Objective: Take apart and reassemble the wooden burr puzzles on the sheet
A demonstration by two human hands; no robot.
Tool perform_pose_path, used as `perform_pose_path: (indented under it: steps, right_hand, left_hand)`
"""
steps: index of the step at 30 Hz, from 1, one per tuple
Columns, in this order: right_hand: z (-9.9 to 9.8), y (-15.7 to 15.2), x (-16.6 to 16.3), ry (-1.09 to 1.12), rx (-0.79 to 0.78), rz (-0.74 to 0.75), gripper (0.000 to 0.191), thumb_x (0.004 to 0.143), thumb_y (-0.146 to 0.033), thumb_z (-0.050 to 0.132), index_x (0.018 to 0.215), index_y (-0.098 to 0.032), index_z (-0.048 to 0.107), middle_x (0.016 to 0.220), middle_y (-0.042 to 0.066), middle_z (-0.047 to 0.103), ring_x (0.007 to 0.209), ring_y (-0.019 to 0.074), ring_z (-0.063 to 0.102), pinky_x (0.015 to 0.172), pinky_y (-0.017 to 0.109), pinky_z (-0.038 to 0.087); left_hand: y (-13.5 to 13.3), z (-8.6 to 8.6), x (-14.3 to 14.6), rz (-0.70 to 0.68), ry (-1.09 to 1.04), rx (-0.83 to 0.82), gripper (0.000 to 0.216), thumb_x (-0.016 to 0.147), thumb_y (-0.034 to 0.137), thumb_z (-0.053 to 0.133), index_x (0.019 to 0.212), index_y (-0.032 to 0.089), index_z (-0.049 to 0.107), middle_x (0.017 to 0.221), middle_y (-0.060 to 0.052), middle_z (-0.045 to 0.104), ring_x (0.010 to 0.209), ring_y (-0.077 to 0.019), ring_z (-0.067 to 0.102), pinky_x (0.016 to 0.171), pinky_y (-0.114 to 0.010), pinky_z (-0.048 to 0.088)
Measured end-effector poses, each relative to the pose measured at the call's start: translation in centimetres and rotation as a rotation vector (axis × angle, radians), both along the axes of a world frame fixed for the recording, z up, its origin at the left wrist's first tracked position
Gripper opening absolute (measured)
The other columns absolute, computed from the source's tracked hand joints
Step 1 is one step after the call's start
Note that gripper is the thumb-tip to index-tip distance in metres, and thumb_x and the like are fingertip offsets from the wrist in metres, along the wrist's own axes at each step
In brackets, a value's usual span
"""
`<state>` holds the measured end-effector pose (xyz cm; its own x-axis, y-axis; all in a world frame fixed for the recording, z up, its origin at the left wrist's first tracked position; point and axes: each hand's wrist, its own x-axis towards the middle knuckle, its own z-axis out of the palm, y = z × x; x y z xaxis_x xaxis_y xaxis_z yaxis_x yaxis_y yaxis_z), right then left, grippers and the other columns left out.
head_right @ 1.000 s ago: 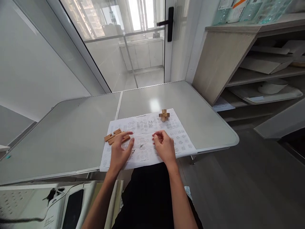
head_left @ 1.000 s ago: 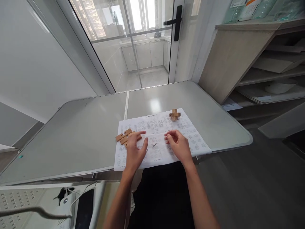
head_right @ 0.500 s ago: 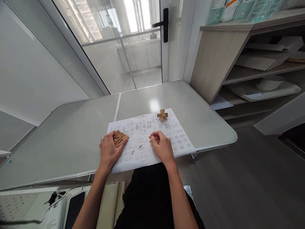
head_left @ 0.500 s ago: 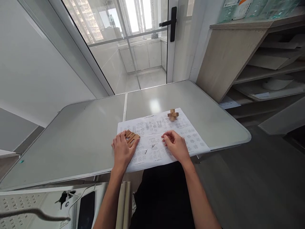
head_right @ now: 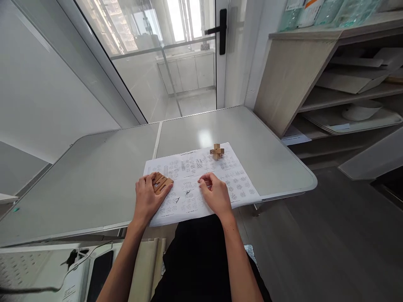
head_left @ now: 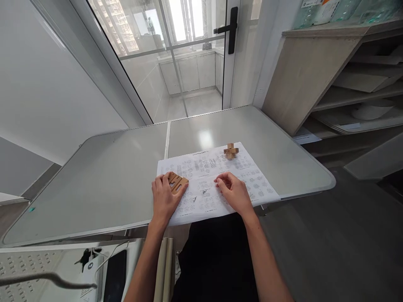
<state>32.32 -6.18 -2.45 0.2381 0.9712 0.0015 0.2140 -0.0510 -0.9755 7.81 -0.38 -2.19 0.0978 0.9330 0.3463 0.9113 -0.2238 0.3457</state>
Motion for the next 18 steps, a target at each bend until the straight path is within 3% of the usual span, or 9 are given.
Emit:
perform_pose_path:
  steps: [8,18]
  right_hand:
    - [0.0,0.0,-0.1,-0.009,0.004,0.002,0.017,0.097,-0.038,0.056,0.095,-0.025,0.066,0.103,0.004,0.078,0.09,0.0228,0.075,0.076,0.034,0.055]
    - [0.1,0.1,-0.3,-0.057,0.013,0.015,0.019,0.098,-0.039,0.055,0.095,-0.025,0.067,0.101,0.003,0.077,0.09,0.0219,0.073,0.078,0.034,0.054]
  left_hand:
    - [0.0,-0.2,0.9,-0.08,0.025,0.038,0.061,0.089,0.056,0.069,0.137,0.02,0.053,0.131,-0.015,0.055,0.123,-0.0359,0.051,0.108,-0.055,0.044]
    - [-1.4,-0.5,6.4,-0.287,-0.064,-0.005,0.06,0.088,0.053,0.074,0.136,0.024,0.05,0.128,-0.012,0.057,0.118,-0.0326,0.053,0.104,-0.05,0.046]
